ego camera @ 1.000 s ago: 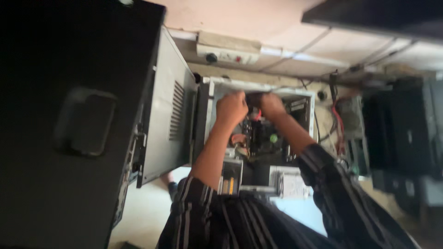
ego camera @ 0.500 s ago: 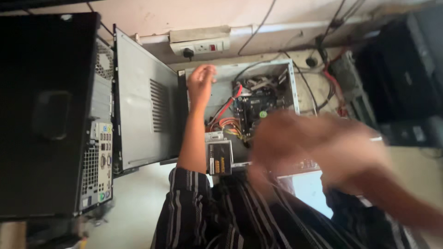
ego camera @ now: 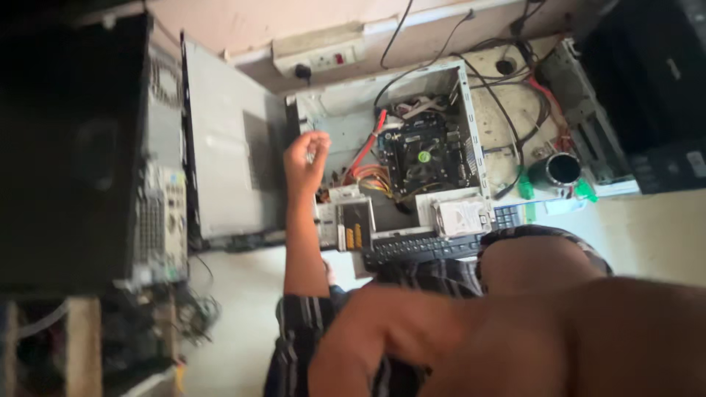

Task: The person removes a graphics card from a desktop computer using a screwdriver, then closes the case. They open another computer case, connect power cables to the motherboard, and place a small box inside.

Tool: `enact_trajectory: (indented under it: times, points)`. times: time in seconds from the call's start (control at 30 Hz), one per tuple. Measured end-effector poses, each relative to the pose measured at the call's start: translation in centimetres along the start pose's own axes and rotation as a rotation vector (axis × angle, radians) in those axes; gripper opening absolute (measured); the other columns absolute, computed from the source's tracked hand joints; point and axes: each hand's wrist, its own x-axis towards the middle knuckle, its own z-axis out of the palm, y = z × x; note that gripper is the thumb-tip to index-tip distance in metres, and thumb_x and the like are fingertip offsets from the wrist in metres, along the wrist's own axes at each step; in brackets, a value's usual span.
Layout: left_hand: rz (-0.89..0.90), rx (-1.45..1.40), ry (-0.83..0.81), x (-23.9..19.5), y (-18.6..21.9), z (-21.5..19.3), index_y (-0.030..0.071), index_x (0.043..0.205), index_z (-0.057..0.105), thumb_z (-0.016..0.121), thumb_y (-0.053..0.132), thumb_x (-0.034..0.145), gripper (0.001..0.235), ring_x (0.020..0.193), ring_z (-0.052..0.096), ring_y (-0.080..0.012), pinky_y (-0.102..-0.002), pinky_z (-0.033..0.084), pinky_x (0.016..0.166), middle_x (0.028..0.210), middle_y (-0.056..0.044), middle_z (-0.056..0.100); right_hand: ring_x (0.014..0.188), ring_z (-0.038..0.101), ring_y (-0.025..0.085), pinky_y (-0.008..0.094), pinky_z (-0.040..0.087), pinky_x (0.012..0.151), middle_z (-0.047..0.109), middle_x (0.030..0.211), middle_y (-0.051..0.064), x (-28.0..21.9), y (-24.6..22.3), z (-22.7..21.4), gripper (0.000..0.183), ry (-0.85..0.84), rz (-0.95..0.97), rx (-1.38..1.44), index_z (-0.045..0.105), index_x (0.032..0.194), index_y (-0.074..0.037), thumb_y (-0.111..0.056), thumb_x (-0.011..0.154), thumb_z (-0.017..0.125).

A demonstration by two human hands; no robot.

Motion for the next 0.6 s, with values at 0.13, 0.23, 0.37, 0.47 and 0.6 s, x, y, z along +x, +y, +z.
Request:
enact_trajectory:
  times: [0.13, 0.23, 0.37, 0.47, 0.6]
  points:
    - [-0.017, -0.020, -0.019, -0.1, -0.1, -0.4, 0.002, 0.104, 0.072, 0.072, 0.013, 0.097, 0.014, 0.082, 0.068, -0.0093, -0.027, 0.053, 0.077, 0.089, -0.006, 0.074, 0.109, 0.068, 0.023, 0.038, 0.055, 0.100, 0.069, 0.117, 0.010, -1.0, -3.1, -1.2, 0.042, -0.024, 0.161, -0.080, 0.068, 0.128, -0.010, -0.043, 0.103, 0.056]
    - [0.028, 0.003, -0.021, 0.0, 0.0, 0.6, 0.002, 0.104, 0.072, 0.072, 0.014, 0.096, 0.014, 0.082, 0.068, -0.0103, -0.028, 0.054, 0.077, 0.089, -0.006, 0.074, 0.108, 0.067, 0.023, 0.038, 0.055, 0.099, 0.068, 0.115, 0.009, -1.6, -6.1, -1.5, 0.042, 0.039, 0.325, -0.218, 0.068, 0.127, -0.011, -0.042, 0.102, 0.058]
    - [0.031, 0.040, -0.011, -0.7, 0.3, -0.2, 0.003, 0.104, 0.073, 0.073, 0.015, 0.096, 0.015, 0.082, 0.069, -0.0115, -0.029, 0.053, 0.077, 0.090, -0.005, 0.075, 0.106, 0.066, 0.023, 0.038, 0.054, 0.098, 0.068, 0.113, 0.009, -1.2, -7.9, -2.7, 0.041, 0.116, 0.502, -0.374, 0.069, 0.125, -0.012, -0.042, 0.100, 0.060]
    - [0.071, 0.010, -0.030, -0.1, 0.3, -0.2, 0.004, 0.104, 0.072, 0.072, 0.015, 0.094, 0.015, 0.090, 0.072, -0.0121, -0.030, 0.056, 0.086, 0.095, -0.005, 0.076, 0.104, 0.066, 0.022, 0.038, 0.053, 0.097, 0.067, 0.111, 0.008, -1.4, -9.6, -4.1, 0.040, 0.196, 0.592, -0.515, 0.069, 0.124, -0.012, -0.042, 0.098, 0.062]
    - [0.014, -0.044, -0.029, -0.7, -1.3, 0.5, 0.004, 0.104, 0.072, 0.073, 0.016, 0.094, 0.015, 0.092, 0.072, -0.0126, -0.030, 0.056, 0.086, 0.096, -0.005, 0.076, 0.102, 0.065, 0.022, 0.038, 0.052, 0.095, 0.067, 0.109, 0.007, -1.0, -10.0, -4.8, 0.039, 0.217, 0.732, -0.550, 0.069, 0.122, -0.013, -0.041, 0.096, 0.064]
